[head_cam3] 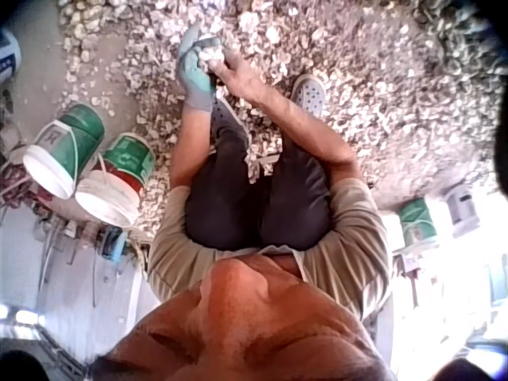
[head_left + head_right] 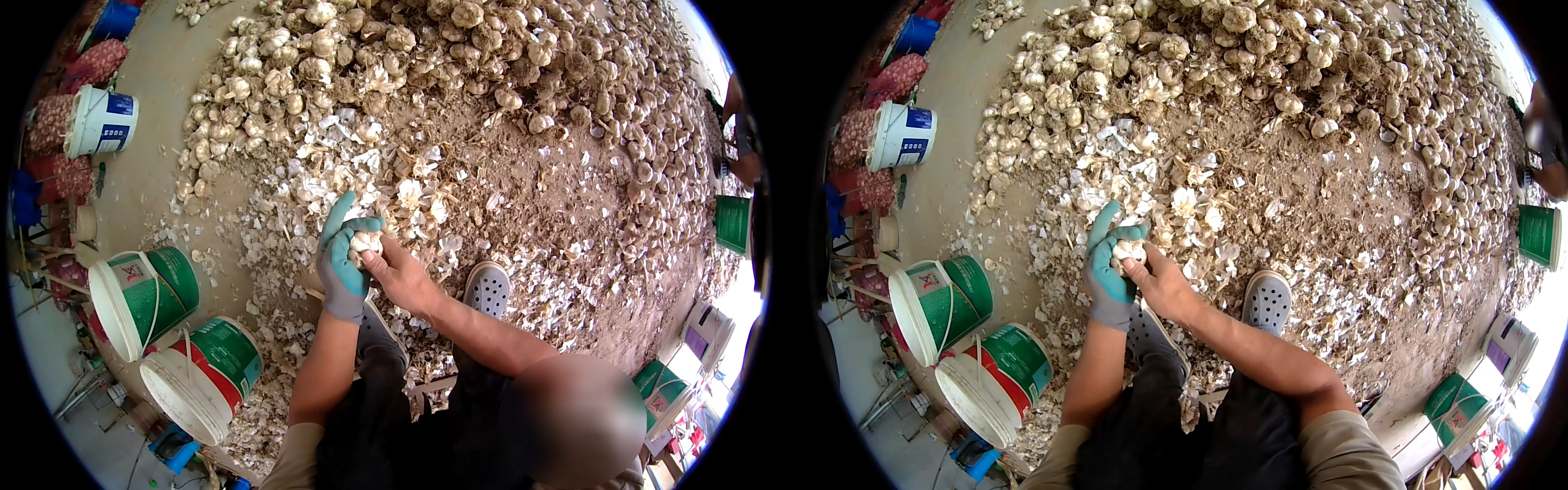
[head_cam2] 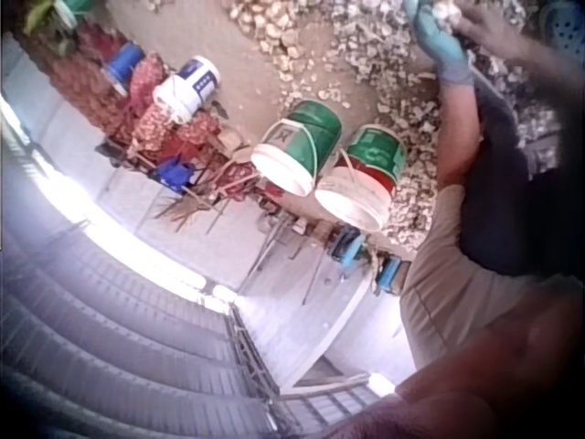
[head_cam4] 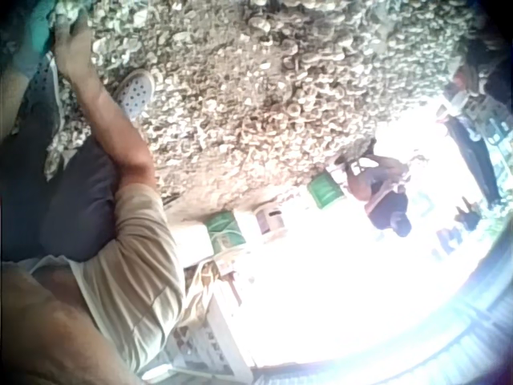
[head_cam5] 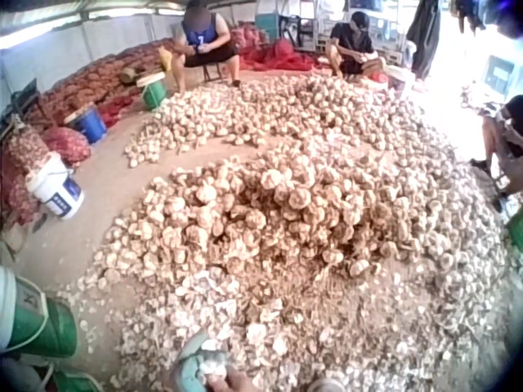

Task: The person sits on the floor surrounded by a large pile of garlic bulbs and peels them by hand. They pick up individual bulbs, remove the dry outer skins, and place the cleaned garlic into a white bucket to their left.

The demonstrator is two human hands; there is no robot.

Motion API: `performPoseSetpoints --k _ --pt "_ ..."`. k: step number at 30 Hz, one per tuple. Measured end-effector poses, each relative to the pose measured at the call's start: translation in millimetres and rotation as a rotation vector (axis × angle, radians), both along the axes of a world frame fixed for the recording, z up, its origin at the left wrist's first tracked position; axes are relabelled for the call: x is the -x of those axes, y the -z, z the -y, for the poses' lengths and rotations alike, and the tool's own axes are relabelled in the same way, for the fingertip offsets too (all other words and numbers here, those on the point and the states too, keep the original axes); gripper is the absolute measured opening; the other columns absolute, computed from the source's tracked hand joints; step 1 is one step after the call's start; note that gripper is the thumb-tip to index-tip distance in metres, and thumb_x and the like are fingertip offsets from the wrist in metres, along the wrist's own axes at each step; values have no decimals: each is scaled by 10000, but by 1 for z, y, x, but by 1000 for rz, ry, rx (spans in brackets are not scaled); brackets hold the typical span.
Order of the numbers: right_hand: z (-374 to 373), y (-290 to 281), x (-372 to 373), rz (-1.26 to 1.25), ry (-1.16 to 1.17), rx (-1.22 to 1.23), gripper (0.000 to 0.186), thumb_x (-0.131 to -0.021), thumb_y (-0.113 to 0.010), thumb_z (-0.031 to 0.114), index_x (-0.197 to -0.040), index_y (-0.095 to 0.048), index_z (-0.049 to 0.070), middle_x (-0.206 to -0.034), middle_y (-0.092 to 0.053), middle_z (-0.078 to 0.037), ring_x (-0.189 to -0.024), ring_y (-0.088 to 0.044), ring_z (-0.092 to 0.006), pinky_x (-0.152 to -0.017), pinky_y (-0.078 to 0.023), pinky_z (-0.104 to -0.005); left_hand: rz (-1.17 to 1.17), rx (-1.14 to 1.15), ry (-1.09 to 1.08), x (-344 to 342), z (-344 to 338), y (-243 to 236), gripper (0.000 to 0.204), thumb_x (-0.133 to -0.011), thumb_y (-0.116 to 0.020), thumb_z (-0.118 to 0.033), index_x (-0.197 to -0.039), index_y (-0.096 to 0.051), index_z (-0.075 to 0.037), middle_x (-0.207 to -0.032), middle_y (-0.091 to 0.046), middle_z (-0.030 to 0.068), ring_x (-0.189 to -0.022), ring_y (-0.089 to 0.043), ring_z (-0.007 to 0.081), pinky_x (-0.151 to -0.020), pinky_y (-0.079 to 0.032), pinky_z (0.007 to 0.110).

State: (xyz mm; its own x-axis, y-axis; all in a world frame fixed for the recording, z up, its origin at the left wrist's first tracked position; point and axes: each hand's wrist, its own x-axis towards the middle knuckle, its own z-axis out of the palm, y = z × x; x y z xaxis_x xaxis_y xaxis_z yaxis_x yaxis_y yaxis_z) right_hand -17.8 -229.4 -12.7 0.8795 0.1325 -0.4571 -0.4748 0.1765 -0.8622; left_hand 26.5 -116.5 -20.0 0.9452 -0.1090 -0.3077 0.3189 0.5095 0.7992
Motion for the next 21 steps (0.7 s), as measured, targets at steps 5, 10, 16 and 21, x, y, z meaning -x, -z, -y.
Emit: performPoseSetpoints --k 5,10,16,21 --pt "17 -18 -13 105 -60 340 561 -896 -708 357 -1240 -521 -44 -927 -670 -220 -877 -681 -297 -765 -538 -392 71 -181 159 -4 -4 -21 470 -1013 -424 -234 -1357 -481 81 -1168 -646 185 -1179 -586 275 -1012 -462 364" --pt "29 -24 -22 308 -80 576 493 -778 -829 256 -1106 -593 -28 -908 -642 -168 -790 -658 -241 -679 -541 -355 -72 -145 279 -3 2 -38 566 -1021 -468 -440 -1311 -499 46 -1304 -541 153 -1163 -558 239 -1020 -455 362" --pt "11 -2 -12 93 225 -147 265 -847 -767 83 -1050 -619 -1 -986 -673 -34 -840 -616 -104 -755 -539 -294 -286 -160 -43 16 20 -20 563 -1008 -473 -497 -1205 -572 21 -1115 -595 89 -972 -581 155 -862 -493 291" --pt "13 -6 -19 -202 263 -416 180 -891 -733 141 -949 -625 10 -847 -662 -46 -726 -595 -119 -670 -500 -251 -231 -302 -161 19 22 -14 567 -980 -530 -514 -1101 -627 31 -1030 -634 88 -912 -602 149 -822 -510 288"
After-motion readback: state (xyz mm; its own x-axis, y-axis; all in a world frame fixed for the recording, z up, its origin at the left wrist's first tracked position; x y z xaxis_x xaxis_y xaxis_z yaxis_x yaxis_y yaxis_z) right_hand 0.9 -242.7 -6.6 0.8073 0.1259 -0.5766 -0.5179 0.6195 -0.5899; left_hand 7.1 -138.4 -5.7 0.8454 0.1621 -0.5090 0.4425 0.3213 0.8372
